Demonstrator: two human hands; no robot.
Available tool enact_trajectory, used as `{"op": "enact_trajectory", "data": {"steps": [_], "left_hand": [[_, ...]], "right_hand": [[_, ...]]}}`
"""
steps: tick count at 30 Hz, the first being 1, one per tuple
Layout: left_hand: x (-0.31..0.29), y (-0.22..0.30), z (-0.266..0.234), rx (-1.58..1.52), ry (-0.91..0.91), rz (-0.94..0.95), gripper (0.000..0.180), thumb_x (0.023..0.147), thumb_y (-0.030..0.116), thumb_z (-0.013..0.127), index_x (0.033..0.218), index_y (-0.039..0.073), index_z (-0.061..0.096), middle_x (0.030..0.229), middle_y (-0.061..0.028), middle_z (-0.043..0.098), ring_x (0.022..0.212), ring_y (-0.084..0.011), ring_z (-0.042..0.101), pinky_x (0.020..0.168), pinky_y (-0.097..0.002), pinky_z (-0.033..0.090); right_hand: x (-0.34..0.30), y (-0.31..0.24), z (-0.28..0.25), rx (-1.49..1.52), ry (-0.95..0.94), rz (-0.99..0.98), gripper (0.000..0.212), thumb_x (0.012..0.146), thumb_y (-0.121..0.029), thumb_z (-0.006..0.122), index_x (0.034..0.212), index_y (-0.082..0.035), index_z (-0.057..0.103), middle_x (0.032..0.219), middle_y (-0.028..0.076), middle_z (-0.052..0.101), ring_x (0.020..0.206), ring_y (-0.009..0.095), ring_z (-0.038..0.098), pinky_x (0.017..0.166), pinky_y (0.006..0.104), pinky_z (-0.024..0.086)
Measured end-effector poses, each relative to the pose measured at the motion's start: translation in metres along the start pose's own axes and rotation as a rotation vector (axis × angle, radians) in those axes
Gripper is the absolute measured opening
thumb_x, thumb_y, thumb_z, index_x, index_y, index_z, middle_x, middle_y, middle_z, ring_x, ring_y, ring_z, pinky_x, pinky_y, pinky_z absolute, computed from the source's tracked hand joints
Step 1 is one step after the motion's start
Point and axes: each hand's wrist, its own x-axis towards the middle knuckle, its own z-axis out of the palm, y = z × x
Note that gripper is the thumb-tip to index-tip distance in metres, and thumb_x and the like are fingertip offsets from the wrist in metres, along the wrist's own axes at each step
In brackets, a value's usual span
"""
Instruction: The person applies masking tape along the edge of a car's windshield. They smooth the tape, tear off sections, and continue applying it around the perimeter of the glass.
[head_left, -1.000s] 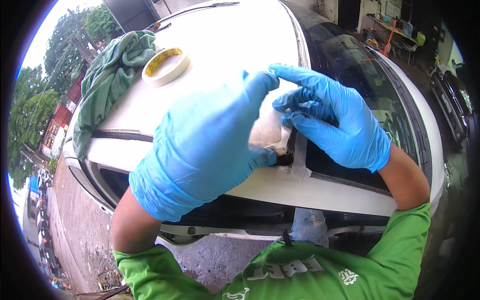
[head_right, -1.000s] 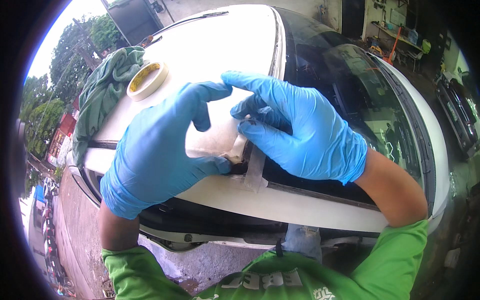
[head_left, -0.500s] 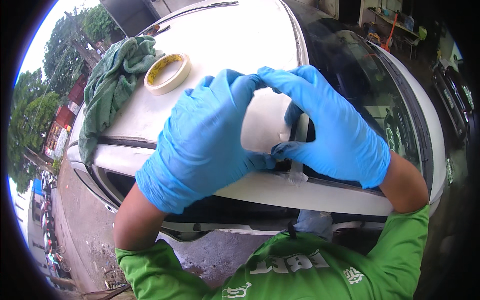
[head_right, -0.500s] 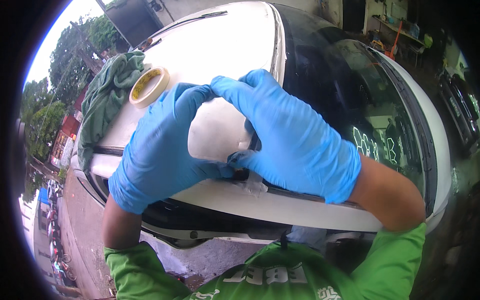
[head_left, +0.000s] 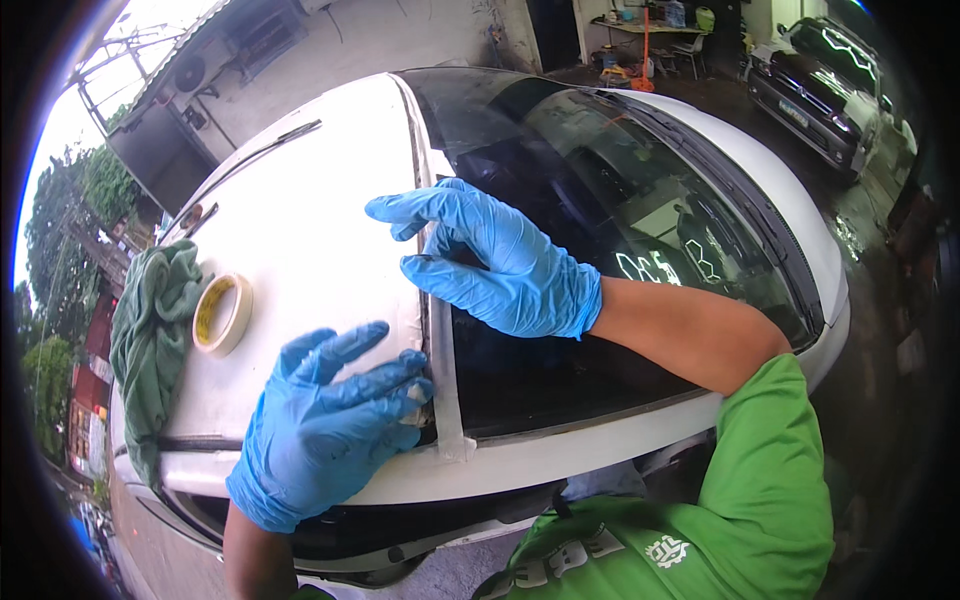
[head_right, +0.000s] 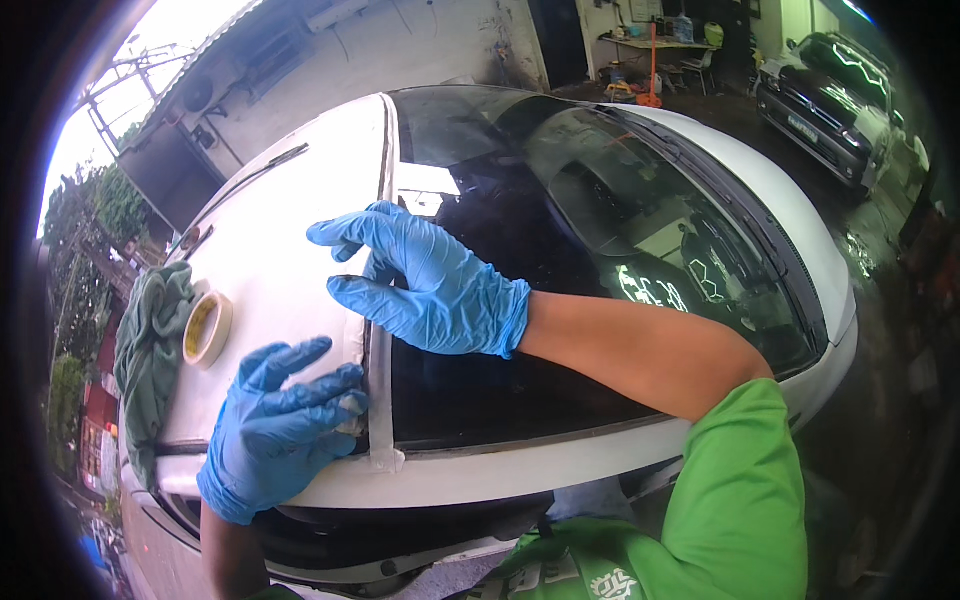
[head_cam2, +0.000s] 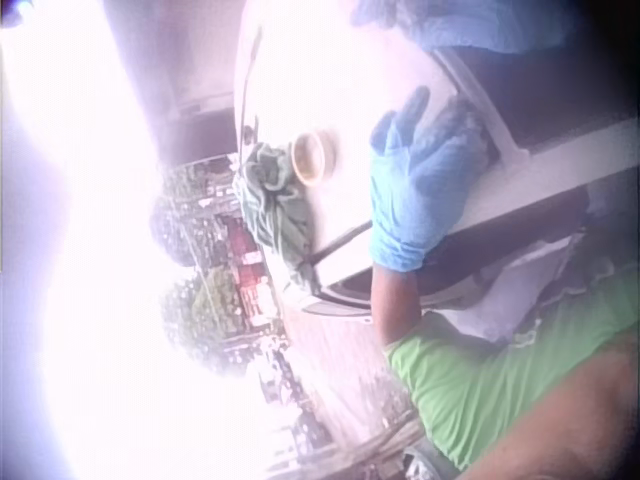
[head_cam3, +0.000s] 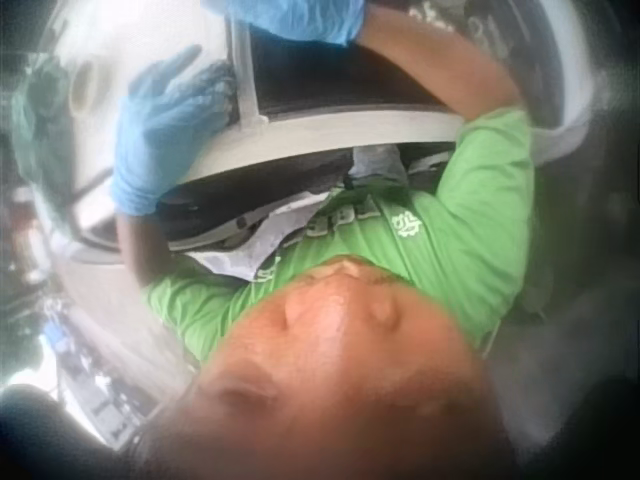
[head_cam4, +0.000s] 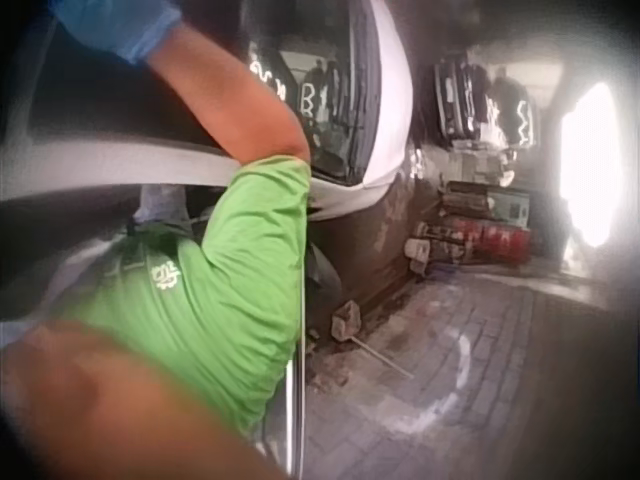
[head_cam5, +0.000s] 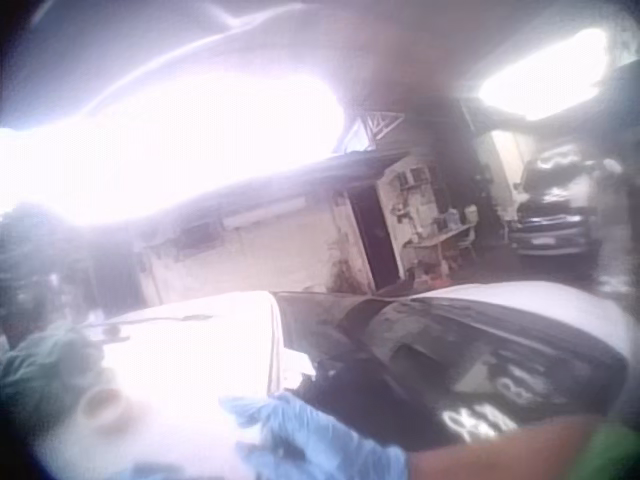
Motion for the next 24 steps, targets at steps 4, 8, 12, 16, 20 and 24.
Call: {"op": "enact_trajectory", "data": {"steps": [4,8,12,16,20,24], "left_hand": [[0.002,0.003,0.002,-0.037,0.010,-0.002,0.023,0.077,0.019,0.084,0.098,0.016,0.078,0.127,-0.0002,0.073,0.125,-0.0292,0.064,0.103,-0.0468,0.046],[0.005,-0.001,0.001,-0.139,0.029,-0.002,0.025,0.078,0.016,0.083,0.102,0.013,0.076,0.125,-0.0050,0.071,0.122,-0.0322,0.065,0.103,-0.0468,0.047],[-0.003,-0.007,0.009,-0.294,0.117,-0.079,0.030,0.078,0.015,0.083,0.107,0.010,0.074,0.124,-0.0081,0.070,0.118,-0.0352,0.065,0.101,-0.0468,0.049],[-0.007,-0.022,0.022,-0.278,0.179,0.050,0.028,0.079,0.014,0.083,0.106,0.011,0.075,0.120,-0.0085,0.071,0.113,-0.0334,0.066,0.098,-0.0467,0.050],[-0.002,-0.023,0.016,-0.217,0.134,0.098,0.024,0.080,0.013,0.082,0.103,0.012,0.076,0.119,-0.0074,0.070,0.113,-0.0324,0.065,0.098,-0.0462,0.050],[-0.002,-0.020,0.018,-0.344,0.143,0.069,0.017,0.085,0.007,0.077,0.102,0.009,0.074,0.120,-0.0074,0.068,0.113,-0.0327,0.065,0.101,-0.0459,0.048]], "right_hand": [[0.000,0.006,-0.001,-0.070,0.054,-0.109,0.043,0.100,-0.019,0.068,0.138,-0.005,0.057,0.123,0.013,0.062,0.087,0.017,0.061,0.073,0.0304,0.054],[0.002,0.009,-0.001,-0.129,0.054,-0.157,0.041,0.099,-0.015,0.068,0.138,-0.004,0.058,0.116,0.012,0.063,0.080,0.015,0.057,0.074,0.0297,0.053],[0.001,0.001,-0.003,-0.011,0.060,0.015,0.039,0.099,-0.011,0.067,0.137,-0.003,0.060,0.107,0.007,0.061,0.074,0.011,0.052,0.076,0.0280,0.051],[0.002,-0.003,0.003,0.078,0.068,0.119,0.039,0.100,-0.010,0.067,0.138,-0.004,0.060,0.103,0.005,0.058,0.075,0.010,0.049,0.078,0.0261,0.049],[0.000,0.010,0.006,-0.025,0.073,-0.007,0.039,0.099,-0.011,0.068,0.137,-0.003,0.061,0.099,0.005,0.059,0.074,0.010,0.049,0.077,0.0258,0.049],[0.001,-0.004,0.002,-0.007,0.061,0.047,0.036,0.102,-0.012,0.065,0.136,-0.002,0.061,0.103,0.005,0.063,0.077,0.009,0.054,0.076,0.0251,0.050]]}}
